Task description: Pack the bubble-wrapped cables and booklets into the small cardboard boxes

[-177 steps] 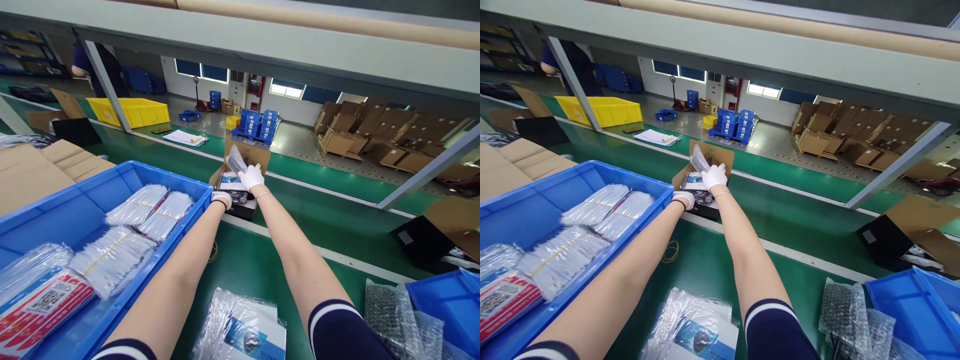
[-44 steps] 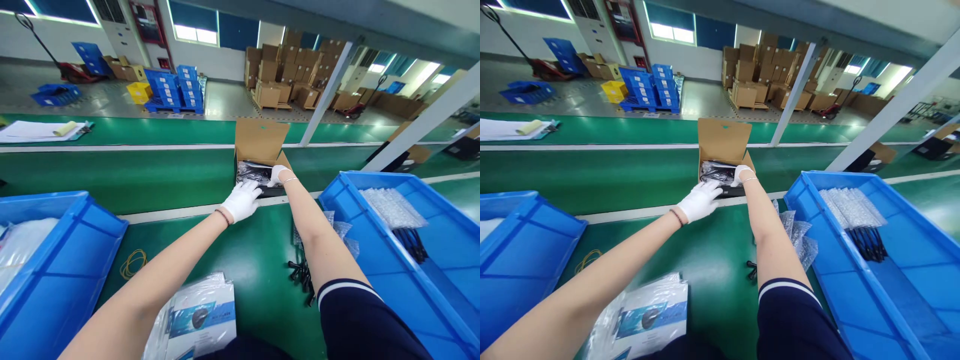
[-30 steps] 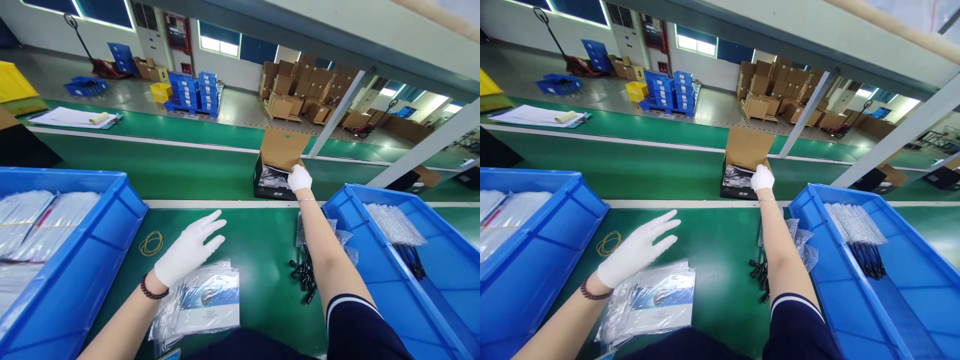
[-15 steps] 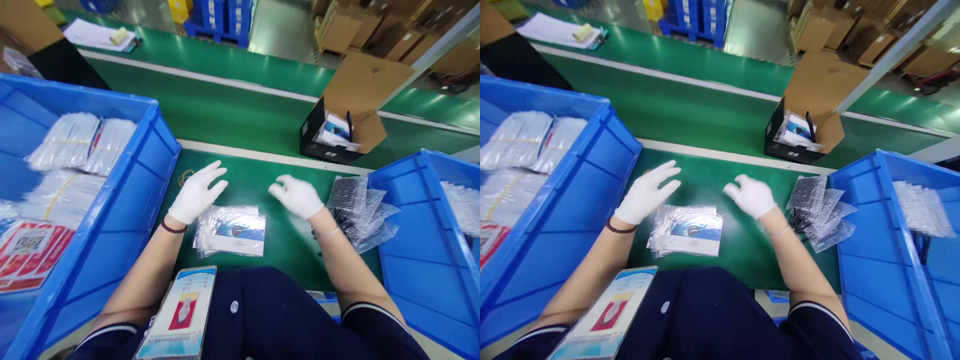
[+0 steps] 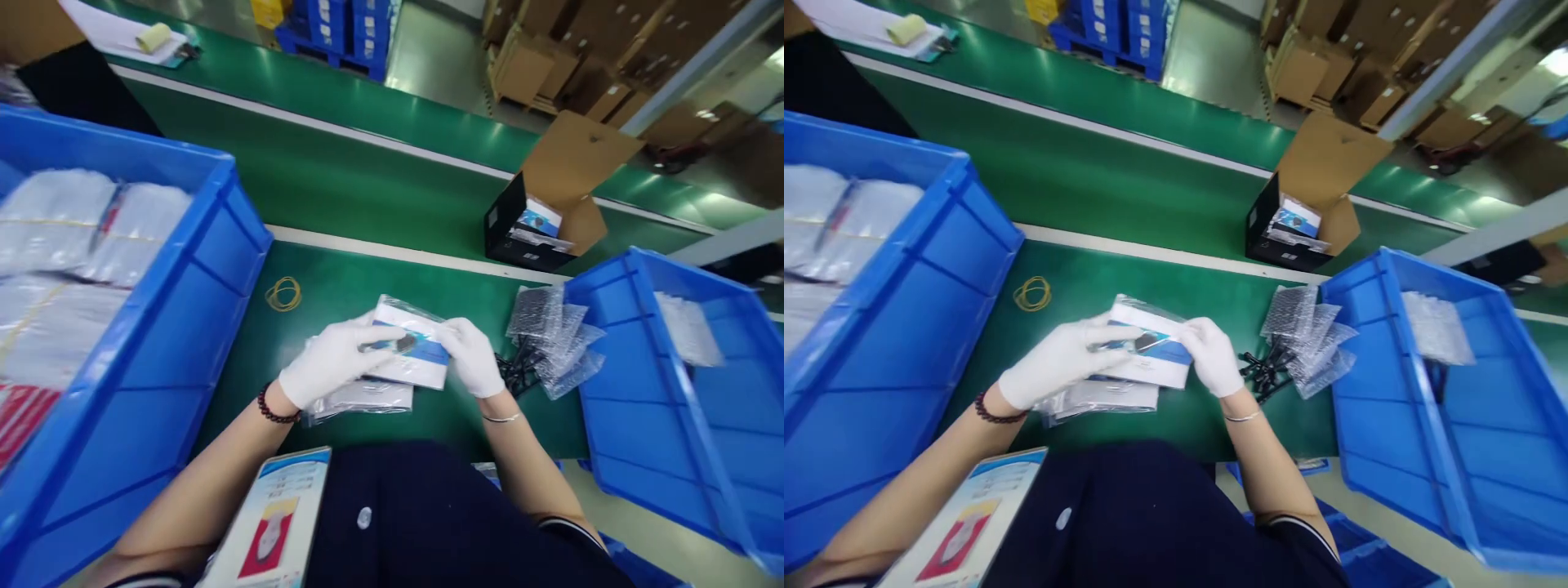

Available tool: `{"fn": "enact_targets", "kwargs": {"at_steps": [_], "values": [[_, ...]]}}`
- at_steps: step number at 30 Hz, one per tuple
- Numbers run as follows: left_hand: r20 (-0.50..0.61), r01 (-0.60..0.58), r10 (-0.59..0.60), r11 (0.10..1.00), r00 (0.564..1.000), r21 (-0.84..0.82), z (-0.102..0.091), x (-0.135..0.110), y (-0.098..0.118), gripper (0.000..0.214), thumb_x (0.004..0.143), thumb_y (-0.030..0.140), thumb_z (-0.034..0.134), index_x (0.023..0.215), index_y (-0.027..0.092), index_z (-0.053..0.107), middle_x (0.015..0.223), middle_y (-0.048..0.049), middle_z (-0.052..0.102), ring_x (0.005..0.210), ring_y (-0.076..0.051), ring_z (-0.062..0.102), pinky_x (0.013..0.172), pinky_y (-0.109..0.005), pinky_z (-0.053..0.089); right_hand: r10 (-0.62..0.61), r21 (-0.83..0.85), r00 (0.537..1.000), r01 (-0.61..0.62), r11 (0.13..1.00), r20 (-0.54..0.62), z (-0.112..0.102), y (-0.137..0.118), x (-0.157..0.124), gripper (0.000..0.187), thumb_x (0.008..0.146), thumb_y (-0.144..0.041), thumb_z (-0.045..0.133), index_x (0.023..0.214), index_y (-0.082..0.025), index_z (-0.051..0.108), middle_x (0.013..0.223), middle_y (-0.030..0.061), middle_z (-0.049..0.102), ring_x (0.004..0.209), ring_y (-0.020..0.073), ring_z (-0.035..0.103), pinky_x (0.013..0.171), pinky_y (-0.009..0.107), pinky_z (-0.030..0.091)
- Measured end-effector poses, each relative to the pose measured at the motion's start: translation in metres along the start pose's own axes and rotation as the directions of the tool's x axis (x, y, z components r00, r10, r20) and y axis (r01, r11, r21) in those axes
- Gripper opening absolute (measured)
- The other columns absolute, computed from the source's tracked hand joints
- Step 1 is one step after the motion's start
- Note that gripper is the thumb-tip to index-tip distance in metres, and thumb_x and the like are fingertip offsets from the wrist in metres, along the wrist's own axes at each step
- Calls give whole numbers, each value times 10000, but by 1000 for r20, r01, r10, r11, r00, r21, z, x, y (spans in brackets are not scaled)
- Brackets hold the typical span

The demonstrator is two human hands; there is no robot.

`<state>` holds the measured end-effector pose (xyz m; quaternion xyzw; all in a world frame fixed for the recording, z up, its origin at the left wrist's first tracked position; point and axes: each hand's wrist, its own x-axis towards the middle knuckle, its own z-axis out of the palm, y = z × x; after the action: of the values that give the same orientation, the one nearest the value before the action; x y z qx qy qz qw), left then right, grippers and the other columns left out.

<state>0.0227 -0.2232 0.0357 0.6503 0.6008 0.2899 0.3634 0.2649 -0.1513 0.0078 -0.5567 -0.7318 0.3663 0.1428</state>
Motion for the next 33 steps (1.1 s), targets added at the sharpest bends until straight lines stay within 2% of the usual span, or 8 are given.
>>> {"fn": "enact_targets", "kwargs": {"at_steps": [5,9,13,19,21,23,27,33], "values": [[-34,48,-57,976,998,-213,4,7,-1,318,837,489,603,988,275,784,1054,6,762,1026,-243,701,983,-340,546,-217,-511,976,203,835,34,-63,21,-3,336,926,-353,512,1216,-227,626,1267,72,657,1190,249,577,1058,350,428],[-180,32,-92,949,979,-314,-11,8,-8,348,841,503,638,1045,254,772,1120,-30,745,1125,-269,661,1078,-395,479,-69,-807,970,-152,571,-232,-122,79,-5,455,833,-215,570,1281,-168,632,1452,133,514,1354,400,385,1067,545,387],[-150,63,-141,899,979,-434,-6,14,-4,525,814,522,683,1255,237,680,1261,-48,685,1217,-291,607,1079,-412,471,-89,-681,904,-248,689,-419,-132,115,8,305,914,-279,470,996,-171,743,1290,118,655,1288,350,490,1064,501,413],[18,131,-145,830,989,-541,19,32,12,520,773,551,717,1170,216,732,1251,-66,689,1255,-315,570,1119,-397,405,-383,-388,538,110,915,-751,-96,79,26,256,920,-312,485,919,-180,704,997,111,737,964,264,674,922,440,515],[144,148,-71,746,987,-649,35,39,20,472,780,576,699,1043,192,778,1148,-82,732,1215,-316,595,1118,-406,404,-477,-364,421,323,873,-771,-76,51,24,200,942,-293,512,933,-199,688,989,90,733,953,239,679,904,419,524],[216,189,-24,585,976,-788,54,45,27,492,759,603,710,999,180,784,1102,-84,745,1184,-304,614,1108,-404,416,-611,-389,383,514,764,-693,-55,24,19,131,939,-238,550,943,-222,681,993,70,734,959,224,683,884,398,533],[165,189,-120,235,979,-953,76,53,33,523,696,562,788,1018,151,768,1071,-91,750,1145,-292,637,1103,-418,424,-736,-371,435,662,652,-518,-24,-13,12,82,908,-202,617,909,-244,688,874,23,744,823,197,694,773,345,546],[94,117,-72,490,993,-864,60,47,26,494,751,442,791,1145,149,734,1149,-75,729,1231,-318,577,1129,-456,384,-407,27,758,487,873,-509,-15,-24,13,29,793,-258,688,797,-229,693,754,-10,723,650,168,661,677,302,549]]}}
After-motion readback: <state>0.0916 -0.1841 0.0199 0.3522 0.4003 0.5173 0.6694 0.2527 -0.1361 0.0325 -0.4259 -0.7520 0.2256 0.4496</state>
